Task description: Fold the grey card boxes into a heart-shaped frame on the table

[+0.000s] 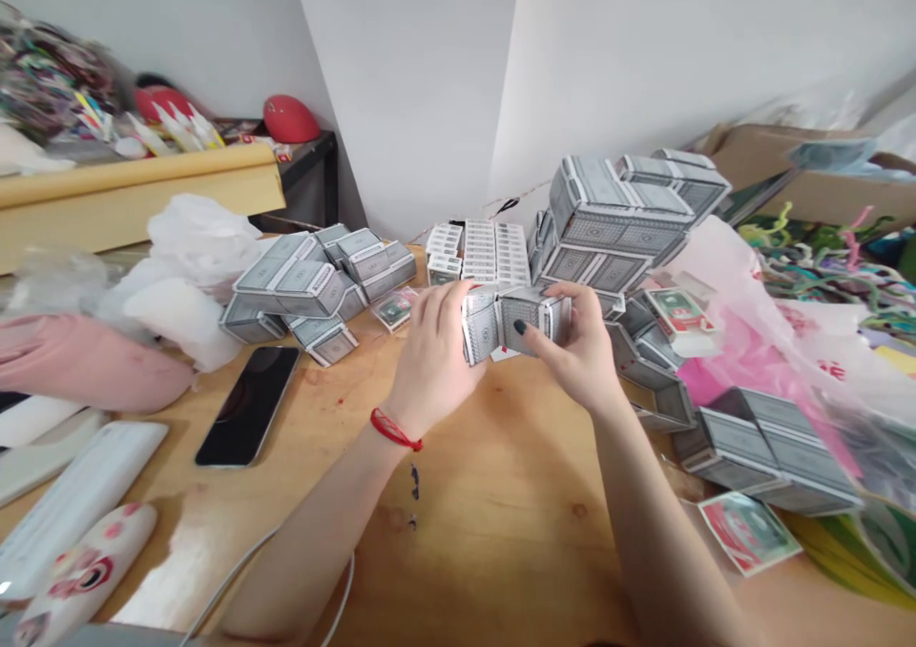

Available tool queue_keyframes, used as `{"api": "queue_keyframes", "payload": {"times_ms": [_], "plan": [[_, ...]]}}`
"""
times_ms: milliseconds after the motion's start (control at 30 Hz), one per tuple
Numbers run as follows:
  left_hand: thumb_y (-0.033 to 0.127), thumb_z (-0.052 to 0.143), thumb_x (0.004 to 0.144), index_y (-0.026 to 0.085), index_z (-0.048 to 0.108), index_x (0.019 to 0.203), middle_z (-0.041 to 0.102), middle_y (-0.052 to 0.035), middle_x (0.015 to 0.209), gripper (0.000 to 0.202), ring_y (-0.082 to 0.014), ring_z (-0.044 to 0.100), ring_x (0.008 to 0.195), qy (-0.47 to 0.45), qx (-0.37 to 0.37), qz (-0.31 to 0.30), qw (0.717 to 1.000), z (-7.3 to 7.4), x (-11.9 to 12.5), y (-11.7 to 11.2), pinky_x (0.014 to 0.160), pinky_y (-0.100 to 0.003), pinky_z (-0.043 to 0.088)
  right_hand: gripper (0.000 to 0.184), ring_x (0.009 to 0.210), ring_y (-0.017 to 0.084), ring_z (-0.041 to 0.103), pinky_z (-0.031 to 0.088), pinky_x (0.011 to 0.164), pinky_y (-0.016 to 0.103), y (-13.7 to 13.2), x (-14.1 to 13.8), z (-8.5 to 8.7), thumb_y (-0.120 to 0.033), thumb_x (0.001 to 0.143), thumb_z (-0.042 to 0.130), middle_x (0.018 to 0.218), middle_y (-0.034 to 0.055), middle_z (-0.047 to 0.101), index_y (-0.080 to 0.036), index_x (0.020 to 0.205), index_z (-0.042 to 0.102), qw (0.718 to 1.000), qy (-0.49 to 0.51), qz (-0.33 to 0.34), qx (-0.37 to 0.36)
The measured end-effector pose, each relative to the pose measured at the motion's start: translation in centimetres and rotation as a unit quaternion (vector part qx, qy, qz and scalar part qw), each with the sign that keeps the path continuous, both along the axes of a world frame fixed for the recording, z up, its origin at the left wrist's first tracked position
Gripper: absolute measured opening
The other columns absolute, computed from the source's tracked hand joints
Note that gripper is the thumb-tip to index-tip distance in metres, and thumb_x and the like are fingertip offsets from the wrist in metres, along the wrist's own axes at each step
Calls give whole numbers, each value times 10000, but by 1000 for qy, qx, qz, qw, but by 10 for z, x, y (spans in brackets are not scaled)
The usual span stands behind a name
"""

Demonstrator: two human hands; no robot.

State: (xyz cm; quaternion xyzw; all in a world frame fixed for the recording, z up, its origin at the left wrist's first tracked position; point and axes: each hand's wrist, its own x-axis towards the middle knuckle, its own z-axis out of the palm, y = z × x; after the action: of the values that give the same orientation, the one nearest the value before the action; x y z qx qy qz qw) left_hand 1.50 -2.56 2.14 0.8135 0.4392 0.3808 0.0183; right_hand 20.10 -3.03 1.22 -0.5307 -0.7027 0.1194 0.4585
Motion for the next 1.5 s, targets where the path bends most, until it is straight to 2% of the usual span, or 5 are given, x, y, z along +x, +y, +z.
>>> {"api": "queue_keyframes", "payload": {"times_ms": [233, 1000, 1233, 1367, 1500], "plan": [[100, 562, 696, 194, 358, 1206, 461, -88, 1226, 557, -267, 373, 1197, 61, 8, -75, 995, 9, -10, 3, 1015, -464, 352, 354, 1095, 230, 481, 391, 948, 422, 0, -4, 3, -211, 730, 561, 1137, 58, 505, -270, 1079, 547, 996, -25, 82, -16], [296, 685, 692, 244, 356, 1209, 426, -90, 1276, 615, -249, 371, 1242, -3, -36, -152, 988, 11, -22, 10, 1048, -450, 332, 322, 1065, 220, 531, 395, 952, 410, 4, 3, 0, -229, 713, 594, 1087, 40, 591, -270, 1031, 617, 996, 35, 63, -61], [326, 730, 629, 272, 25, 1337, 319, -152, 1341, 1001, -236, 393, 1229, -182, -97, -63, 977, -14, -15, 19, 928, -376, 453, 351, 1058, 224, 548, 405, 937, 412, 7, -9, -10, -328, 732, 602, 1141, 43, 604, -261, 1075, 622, 978, 169, 29, -117], [212, 602, 736, 266, 176, 1321, 402, -125, 1294, 726, -201, 506, 1124, -253, -142, -39, 956, -26, -15, 26, 865, -343, 496, 363, 1089, 244, 541, 390, 956, 435, 7, -18, -17, -396, 790, 536, 1150, 30, 616, -258, 1117, 612, 961, 192, 63, -190], [166, 624, 678, 217, 339, 1292, 446, -118, 1284, 680, -231, 497, 1144, -186, -200, -122, 954, -29, -22, 29, 897, -346, 484, 382, 1190, 244, 465, 321, 1021, 440, 9, -18, -19, -441, 816, 501, 1215, 9, 579, -263, 1139, 599, 943, 198, 116, -242]]}}
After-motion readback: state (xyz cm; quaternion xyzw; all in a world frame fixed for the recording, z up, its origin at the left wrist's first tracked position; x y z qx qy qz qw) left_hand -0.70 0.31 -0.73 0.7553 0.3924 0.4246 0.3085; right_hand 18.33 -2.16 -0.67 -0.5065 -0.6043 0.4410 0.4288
